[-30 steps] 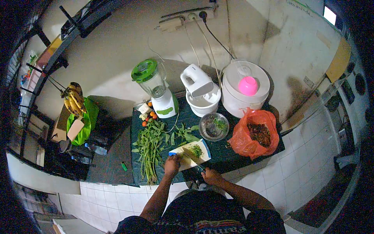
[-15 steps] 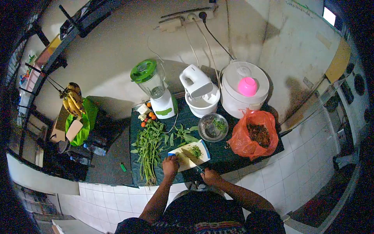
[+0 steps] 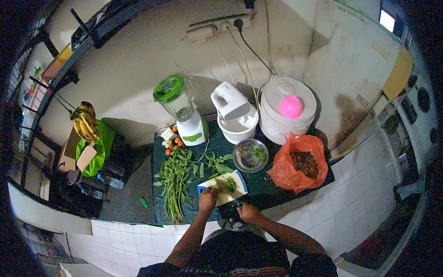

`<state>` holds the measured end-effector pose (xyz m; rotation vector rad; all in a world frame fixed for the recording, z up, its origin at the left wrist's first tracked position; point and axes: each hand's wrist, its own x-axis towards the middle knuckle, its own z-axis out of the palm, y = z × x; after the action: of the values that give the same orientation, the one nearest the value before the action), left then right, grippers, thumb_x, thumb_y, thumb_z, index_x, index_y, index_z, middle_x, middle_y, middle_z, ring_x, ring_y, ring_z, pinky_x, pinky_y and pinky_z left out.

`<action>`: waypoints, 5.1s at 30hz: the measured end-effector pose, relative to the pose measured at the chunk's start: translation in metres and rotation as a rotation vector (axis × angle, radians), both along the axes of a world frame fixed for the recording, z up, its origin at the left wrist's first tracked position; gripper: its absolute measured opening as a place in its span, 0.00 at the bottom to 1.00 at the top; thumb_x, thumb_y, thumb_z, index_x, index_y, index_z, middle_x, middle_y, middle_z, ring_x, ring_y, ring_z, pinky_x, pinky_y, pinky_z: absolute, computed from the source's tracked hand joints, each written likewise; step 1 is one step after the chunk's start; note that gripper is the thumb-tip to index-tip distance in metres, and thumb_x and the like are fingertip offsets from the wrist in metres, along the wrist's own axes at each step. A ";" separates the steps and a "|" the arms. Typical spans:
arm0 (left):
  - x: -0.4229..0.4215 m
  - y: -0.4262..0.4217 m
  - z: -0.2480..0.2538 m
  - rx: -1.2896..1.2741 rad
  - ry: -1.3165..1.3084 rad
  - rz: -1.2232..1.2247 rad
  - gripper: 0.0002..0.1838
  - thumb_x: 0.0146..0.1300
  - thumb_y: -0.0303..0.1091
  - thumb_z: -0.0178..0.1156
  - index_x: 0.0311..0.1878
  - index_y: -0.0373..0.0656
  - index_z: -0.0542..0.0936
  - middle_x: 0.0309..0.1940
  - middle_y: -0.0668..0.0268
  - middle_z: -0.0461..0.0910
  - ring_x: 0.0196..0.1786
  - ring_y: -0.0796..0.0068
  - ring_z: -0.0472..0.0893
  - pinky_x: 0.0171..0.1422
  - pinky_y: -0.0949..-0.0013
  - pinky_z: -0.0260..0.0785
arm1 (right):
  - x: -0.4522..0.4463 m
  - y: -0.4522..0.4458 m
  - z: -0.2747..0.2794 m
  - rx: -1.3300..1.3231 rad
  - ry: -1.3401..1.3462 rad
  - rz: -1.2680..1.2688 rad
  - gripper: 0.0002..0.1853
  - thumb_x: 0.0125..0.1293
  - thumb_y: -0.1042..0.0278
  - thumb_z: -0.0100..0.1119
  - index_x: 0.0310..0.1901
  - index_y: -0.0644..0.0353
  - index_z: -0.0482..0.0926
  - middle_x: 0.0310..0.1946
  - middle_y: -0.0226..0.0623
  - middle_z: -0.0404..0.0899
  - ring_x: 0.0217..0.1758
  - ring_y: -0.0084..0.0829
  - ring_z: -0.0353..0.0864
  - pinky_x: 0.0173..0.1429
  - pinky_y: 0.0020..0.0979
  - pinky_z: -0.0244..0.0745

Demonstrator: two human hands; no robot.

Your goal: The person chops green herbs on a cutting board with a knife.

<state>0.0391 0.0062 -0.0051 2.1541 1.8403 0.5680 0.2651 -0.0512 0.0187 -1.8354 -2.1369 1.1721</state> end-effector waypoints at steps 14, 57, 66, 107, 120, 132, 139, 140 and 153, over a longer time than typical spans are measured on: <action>-0.002 -0.001 0.004 -0.026 0.003 -0.070 0.10 0.59 0.31 0.54 0.41 0.44 0.81 0.36 0.57 0.79 0.43 0.53 0.79 0.48 0.56 0.73 | -0.005 0.000 0.004 -0.057 -0.011 -0.043 0.26 0.69 0.49 0.48 0.42 0.72 0.73 0.32 0.62 0.80 0.39 0.61 0.80 0.46 0.55 0.74; -0.007 0.001 0.000 -0.025 0.061 -0.198 0.14 0.59 0.30 0.53 0.47 0.48 0.81 0.42 0.60 0.79 0.47 0.57 0.79 0.48 0.58 0.74 | -0.009 0.001 -0.019 -0.135 0.031 -0.019 0.23 0.69 0.51 0.47 0.44 0.70 0.71 0.33 0.60 0.79 0.40 0.60 0.79 0.47 0.56 0.72; -0.009 0.004 -0.010 -0.068 0.071 -0.185 0.14 0.59 0.30 0.53 0.47 0.48 0.81 0.43 0.60 0.80 0.47 0.57 0.80 0.50 0.58 0.75 | -0.012 -0.002 -0.015 -0.078 0.044 -0.022 0.23 0.70 0.51 0.47 0.42 0.69 0.71 0.34 0.62 0.78 0.41 0.61 0.78 0.47 0.55 0.72; -0.007 -0.001 0.006 -0.072 -0.008 -0.132 0.12 0.57 0.29 0.53 0.41 0.47 0.82 0.40 0.61 0.79 0.43 0.56 0.81 0.44 0.57 0.76 | -0.022 -0.004 -0.022 0.003 0.011 -0.031 0.24 0.70 0.52 0.47 0.42 0.74 0.71 0.28 0.59 0.78 0.35 0.59 0.80 0.42 0.53 0.75; -0.008 0.000 0.002 -0.122 -0.013 -0.131 0.15 0.58 0.30 0.52 0.46 0.51 0.83 0.40 0.63 0.79 0.45 0.58 0.81 0.46 0.59 0.76 | -0.022 -0.009 -0.034 0.153 0.041 -0.024 0.21 0.68 0.55 0.51 0.35 0.71 0.71 0.24 0.60 0.76 0.31 0.60 0.80 0.37 0.53 0.74; -0.009 -0.001 -0.001 -0.065 0.046 -0.146 0.14 0.58 0.31 0.52 0.45 0.51 0.83 0.41 0.63 0.80 0.45 0.59 0.81 0.46 0.59 0.76 | -0.024 -0.007 -0.039 0.006 0.014 -0.076 0.23 0.69 0.52 0.49 0.38 0.71 0.71 0.29 0.62 0.78 0.37 0.62 0.79 0.43 0.55 0.73; -0.007 -0.002 0.003 -0.126 0.057 -0.118 0.14 0.59 0.31 0.51 0.45 0.51 0.83 0.41 0.62 0.80 0.45 0.59 0.81 0.48 0.59 0.76 | -0.026 -0.010 -0.024 0.019 0.025 -0.106 0.23 0.69 0.52 0.48 0.39 0.71 0.71 0.29 0.64 0.78 0.36 0.63 0.79 0.44 0.57 0.72; -0.007 -0.001 0.001 -0.113 0.053 -0.116 0.13 0.59 0.31 0.52 0.44 0.51 0.83 0.41 0.62 0.80 0.46 0.59 0.81 0.48 0.59 0.76 | -0.025 -0.009 -0.024 0.019 0.012 -0.109 0.23 0.70 0.52 0.48 0.39 0.72 0.71 0.29 0.64 0.78 0.36 0.63 0.79 0.44 0.57 0.72; -0.007 -0.002 -0.002 -0.130 0.038 -0.086 0.13 0.57 0.31 0.53 0.43 0.50 0.83 0.41 0.63 0.81 0.43 0.58 0.82 0.46 0.58 0.77 | -0.023 -0.007 -0.014 -0.020 0.005 -0.082 0.25 0.69 0.50 0.48 0.40 0.71 0.72 0.30 0.62 0.78 0.38 0.62 0.79 0.46 0.56 0.73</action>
<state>0.0324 0.0039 -0.0070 2.1592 1.7425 0.3797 0.2425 -0.0580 0.0043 -1.9071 -2.0332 1.1823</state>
